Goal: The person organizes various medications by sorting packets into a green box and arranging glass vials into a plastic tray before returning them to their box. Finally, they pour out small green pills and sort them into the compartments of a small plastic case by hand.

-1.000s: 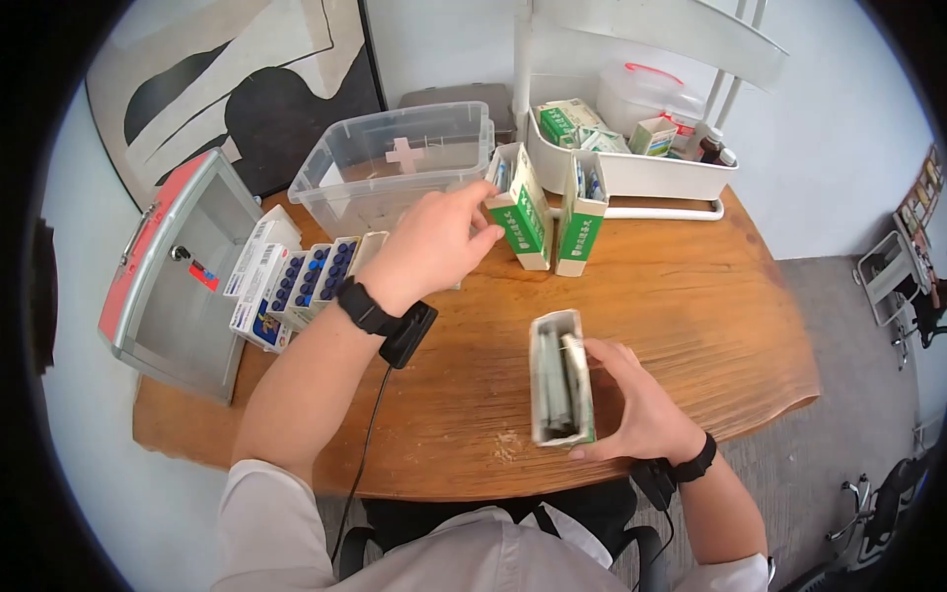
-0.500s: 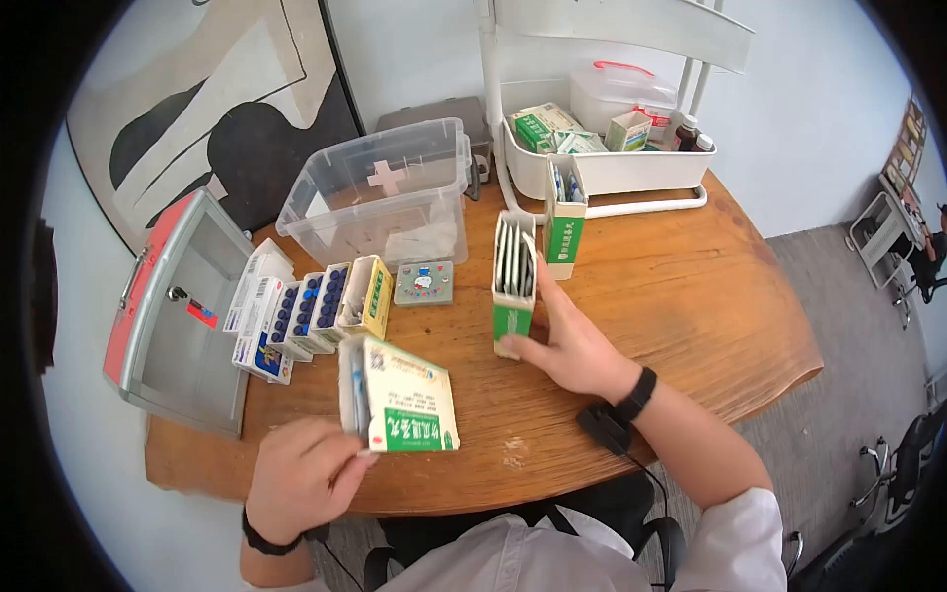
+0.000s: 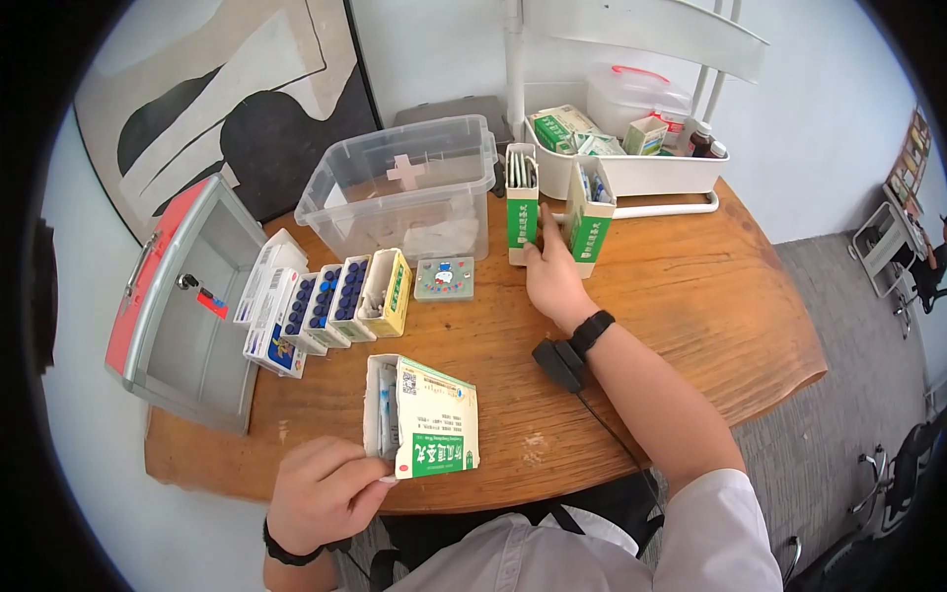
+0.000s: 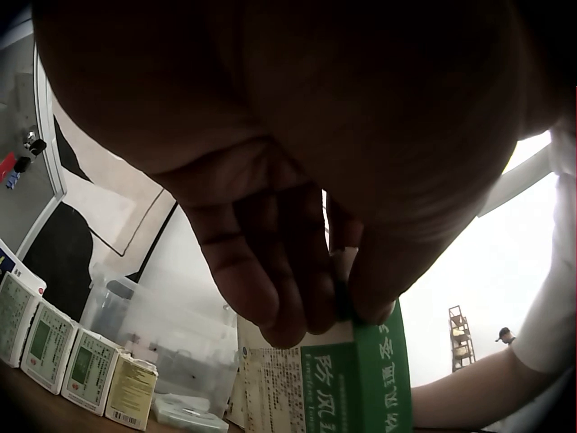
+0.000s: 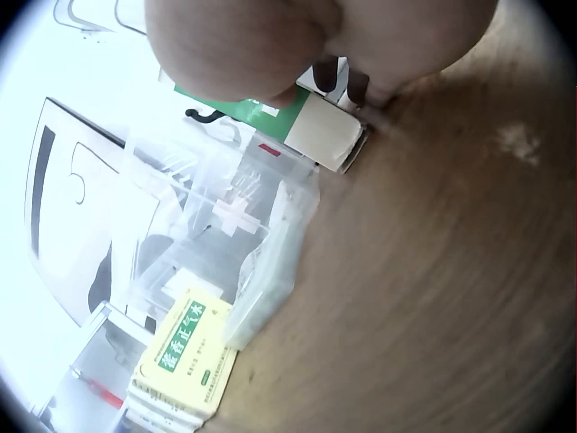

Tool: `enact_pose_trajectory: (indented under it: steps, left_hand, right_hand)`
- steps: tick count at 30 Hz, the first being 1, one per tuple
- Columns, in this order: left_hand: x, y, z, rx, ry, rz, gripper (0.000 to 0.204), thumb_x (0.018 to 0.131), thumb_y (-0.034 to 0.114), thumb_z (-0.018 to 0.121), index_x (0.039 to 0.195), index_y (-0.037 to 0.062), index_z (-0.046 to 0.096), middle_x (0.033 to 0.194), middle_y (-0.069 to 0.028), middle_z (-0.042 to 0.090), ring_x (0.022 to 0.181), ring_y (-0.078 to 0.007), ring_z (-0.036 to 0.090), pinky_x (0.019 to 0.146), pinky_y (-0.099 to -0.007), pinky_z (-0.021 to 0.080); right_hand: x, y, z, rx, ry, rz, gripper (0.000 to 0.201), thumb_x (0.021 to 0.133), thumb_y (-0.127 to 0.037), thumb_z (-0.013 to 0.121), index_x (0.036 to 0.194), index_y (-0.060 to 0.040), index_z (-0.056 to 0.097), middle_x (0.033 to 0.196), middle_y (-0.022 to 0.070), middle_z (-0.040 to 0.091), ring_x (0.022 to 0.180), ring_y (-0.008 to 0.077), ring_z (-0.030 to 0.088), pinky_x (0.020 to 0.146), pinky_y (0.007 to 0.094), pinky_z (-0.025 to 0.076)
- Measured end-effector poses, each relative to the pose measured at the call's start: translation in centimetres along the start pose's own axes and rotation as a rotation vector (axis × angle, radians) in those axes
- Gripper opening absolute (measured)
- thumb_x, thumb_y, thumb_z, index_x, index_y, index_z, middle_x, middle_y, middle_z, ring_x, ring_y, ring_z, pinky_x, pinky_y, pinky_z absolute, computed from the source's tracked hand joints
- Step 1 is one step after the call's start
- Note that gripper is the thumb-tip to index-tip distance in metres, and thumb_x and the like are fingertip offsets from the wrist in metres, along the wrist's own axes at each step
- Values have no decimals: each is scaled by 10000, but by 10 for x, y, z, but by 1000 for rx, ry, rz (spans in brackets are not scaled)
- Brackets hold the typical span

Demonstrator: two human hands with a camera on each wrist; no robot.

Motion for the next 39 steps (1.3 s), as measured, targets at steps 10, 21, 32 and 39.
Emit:
enact_pose_trajectory:
  steps: [10, 21, 32, 39]
  left_hand:
    - [12, 4, 10, -28, 105, 2, 232, 761, 52, 890, 961, 109, 785, 908, -62, 726, 742, -266, 717, 625, -379, 560]
    - [-19, -47, 42, -251, -32, -528, 461, 913, 198, 907, 1245, 32, 633, 1038, -169, 770, 974, -364, 797, 841, -419, 634]
    - [-70, -89, 40, -85, -85, -712, 844, 710, 306, 1041, 1365, 38, 581, 1330, -191, 649, 1103, -348, 690, 944, -441, 594]
    - [-62, -88, 30, 134, -48, -608, 1019, 714, 291, 1026, 1575, 48, 537, 1538, -239, 534, 1427, -460, 518, 1178, -540, 470]
  right_hand:
    - [-104, -51, -18, 319, -445, 139, 1147, 1020, -235, 799, 1789, -34, -27, 1841, 257, 181, 1712, 376, 193, 1367, 463, 215]
    - [-123, -151, 0, -823, -581, -408, 1295, 673, -321, 979, 1737, -14, 308, 1347, 221, 575, 1273, 406, 592, 1106, 515, 507]
    - [-108, -220, 52, -1219, -649, -880, 817, 758, -155, 874, 1530, -69, 618, 1329, 118, 660, 1290, 305, 605, 1115, 492, 486]
    - [-102, -212, -17, -1164, -659, -640, 993, 649, -124, 925, 1578, -93, 575, 1480, 139, 607, 1373, 368, 569, 1189, 452, 484]
Point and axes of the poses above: each hand's wrist, its own x-axis towards the middle knuckle, its own z-axis out of the palm, y = z × x, the point moved 7 cm from there along x, towards the middle knuckle
